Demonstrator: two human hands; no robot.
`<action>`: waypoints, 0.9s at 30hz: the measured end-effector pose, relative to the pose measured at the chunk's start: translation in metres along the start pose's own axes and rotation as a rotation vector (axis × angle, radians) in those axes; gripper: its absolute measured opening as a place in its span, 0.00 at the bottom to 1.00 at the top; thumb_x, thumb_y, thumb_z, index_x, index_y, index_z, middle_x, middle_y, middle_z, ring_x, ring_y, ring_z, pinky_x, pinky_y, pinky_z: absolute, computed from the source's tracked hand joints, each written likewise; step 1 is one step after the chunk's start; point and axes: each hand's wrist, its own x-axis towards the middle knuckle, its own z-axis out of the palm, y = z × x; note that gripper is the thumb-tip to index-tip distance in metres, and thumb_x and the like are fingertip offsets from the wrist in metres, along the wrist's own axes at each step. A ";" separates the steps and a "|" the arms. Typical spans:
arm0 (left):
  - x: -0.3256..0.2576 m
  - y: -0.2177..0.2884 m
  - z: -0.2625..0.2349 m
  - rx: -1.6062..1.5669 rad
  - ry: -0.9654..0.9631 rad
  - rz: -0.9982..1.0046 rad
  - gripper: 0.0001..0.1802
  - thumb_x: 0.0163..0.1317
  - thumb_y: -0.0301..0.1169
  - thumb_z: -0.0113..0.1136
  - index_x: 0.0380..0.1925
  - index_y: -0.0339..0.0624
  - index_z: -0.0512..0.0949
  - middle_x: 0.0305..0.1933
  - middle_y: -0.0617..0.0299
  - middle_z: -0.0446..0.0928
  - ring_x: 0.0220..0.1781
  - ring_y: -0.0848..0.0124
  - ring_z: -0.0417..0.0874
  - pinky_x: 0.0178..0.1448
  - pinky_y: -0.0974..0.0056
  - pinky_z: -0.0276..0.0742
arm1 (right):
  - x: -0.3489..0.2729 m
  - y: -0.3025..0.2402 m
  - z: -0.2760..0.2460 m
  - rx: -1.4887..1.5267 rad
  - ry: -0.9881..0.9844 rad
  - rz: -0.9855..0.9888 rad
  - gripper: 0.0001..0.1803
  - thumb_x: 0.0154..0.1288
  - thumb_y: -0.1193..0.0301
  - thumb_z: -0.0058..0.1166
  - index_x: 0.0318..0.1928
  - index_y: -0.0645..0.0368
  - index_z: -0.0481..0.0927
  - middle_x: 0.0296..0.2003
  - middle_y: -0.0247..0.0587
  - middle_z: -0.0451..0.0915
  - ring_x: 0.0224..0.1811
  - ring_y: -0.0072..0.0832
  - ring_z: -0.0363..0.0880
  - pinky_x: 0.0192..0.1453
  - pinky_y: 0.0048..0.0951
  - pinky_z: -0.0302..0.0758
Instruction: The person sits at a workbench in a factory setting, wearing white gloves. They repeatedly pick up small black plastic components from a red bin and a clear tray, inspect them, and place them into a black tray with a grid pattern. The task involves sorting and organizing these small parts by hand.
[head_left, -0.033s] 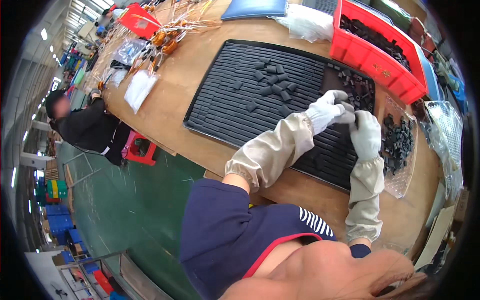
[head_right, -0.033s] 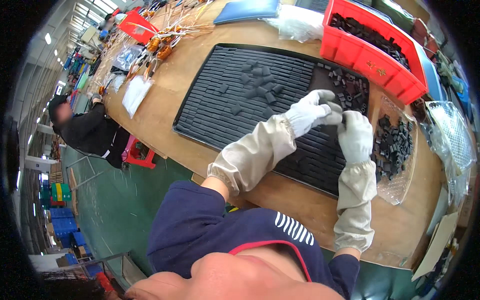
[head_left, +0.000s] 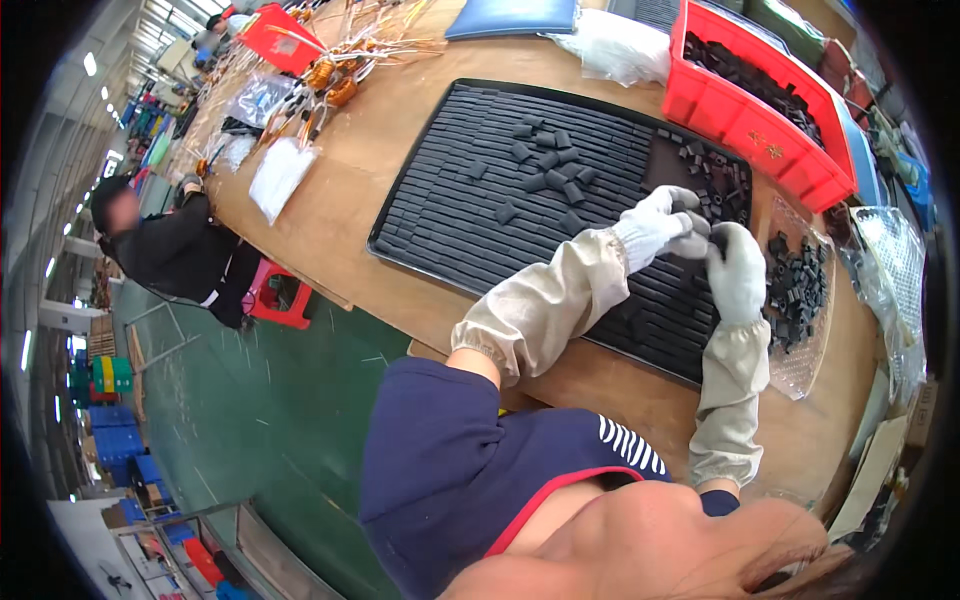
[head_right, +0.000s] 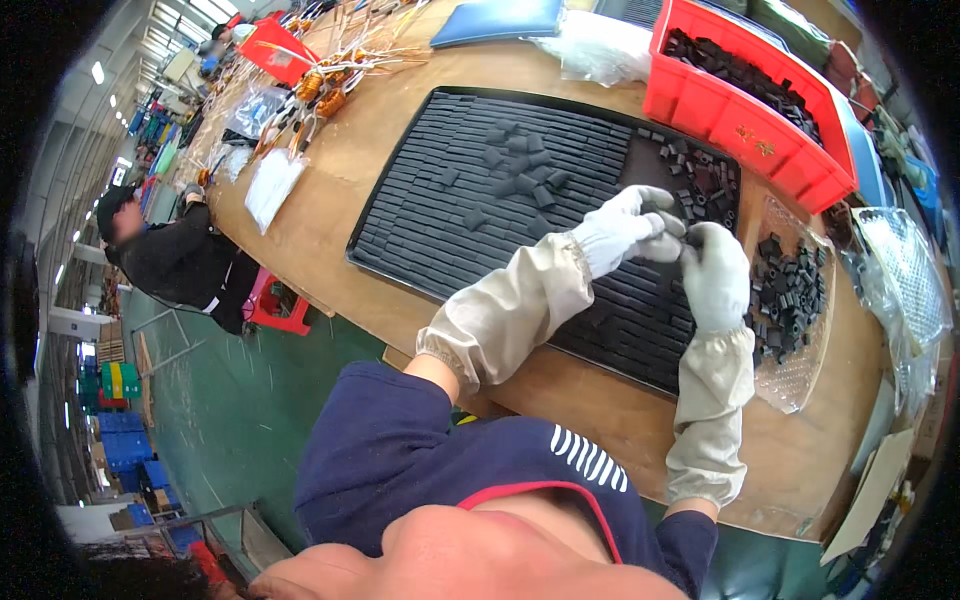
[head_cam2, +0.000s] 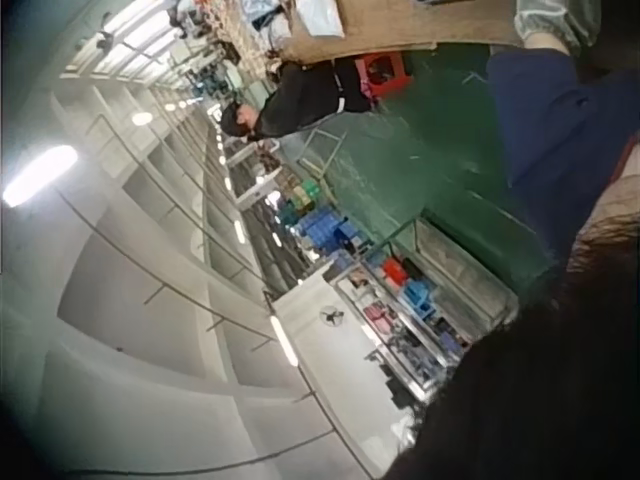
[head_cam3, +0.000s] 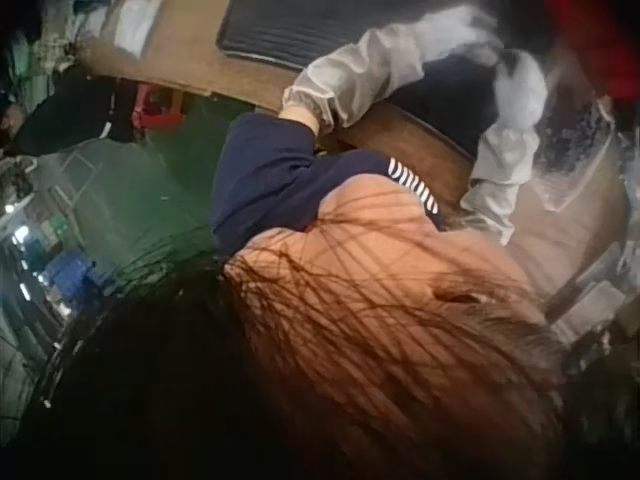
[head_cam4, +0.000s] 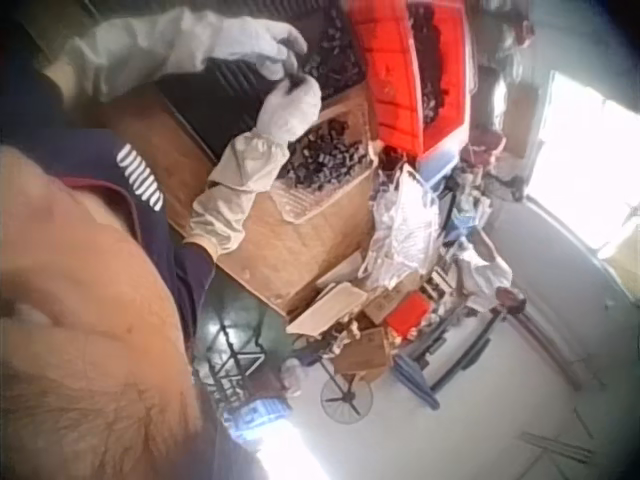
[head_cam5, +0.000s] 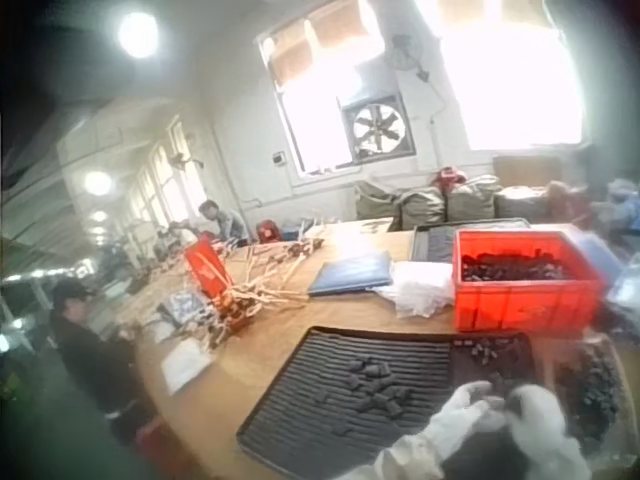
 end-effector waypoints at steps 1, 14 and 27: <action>-0.002 0.003 -0.002 0.089 -0.067 0.001 0.22 0.73 0.22 0.45 0.65 0.33 0.60 0.48 0.46 0.81 0.36 0.69 0.83 0.44 0.65 0.85 | 0.000 -0.007 -0.004 0.143 0.008 0.100 0.11 0.62 0.76 0.61 0.46 0.60 0.80 0.37 0.46 0.84 0.43 0.42 0.85 0.51 0.37 0.79; -0.024 -0.009 0.018 1.319 -0.094 0.195 0.47 0.67 0.28 0.51 0.79 0.51 0.34 0.37 0.33 0.82 0.34 0.39 0.85 0.41 0.43 0.82 | -0.009 -0.036 -0.018 0.077 -0.005 -0.167 0.12 0.54 0.79 0.62 0.40 0.56 0.85 0.32 0.44 0.78 0.36 0.43 0.78 0.42 0.40 0.74; -0.017 0.008 0.010 0.386 -0.054 -0.156 0.18 0.74 0.41 0.58 0.56 0.44 0.76 0.42 0.66 0.81 0.37 0.77 0.81 0.41 0.70 0.79 | 0.008 -0.004 -0.038 0.160 0.110 -0.256 0.14 0.44 0.78 0.66 0.35 0.48 0.85 0.33 0.39 0.79 0.39 0.45 0.78 0.42 0.43 0.76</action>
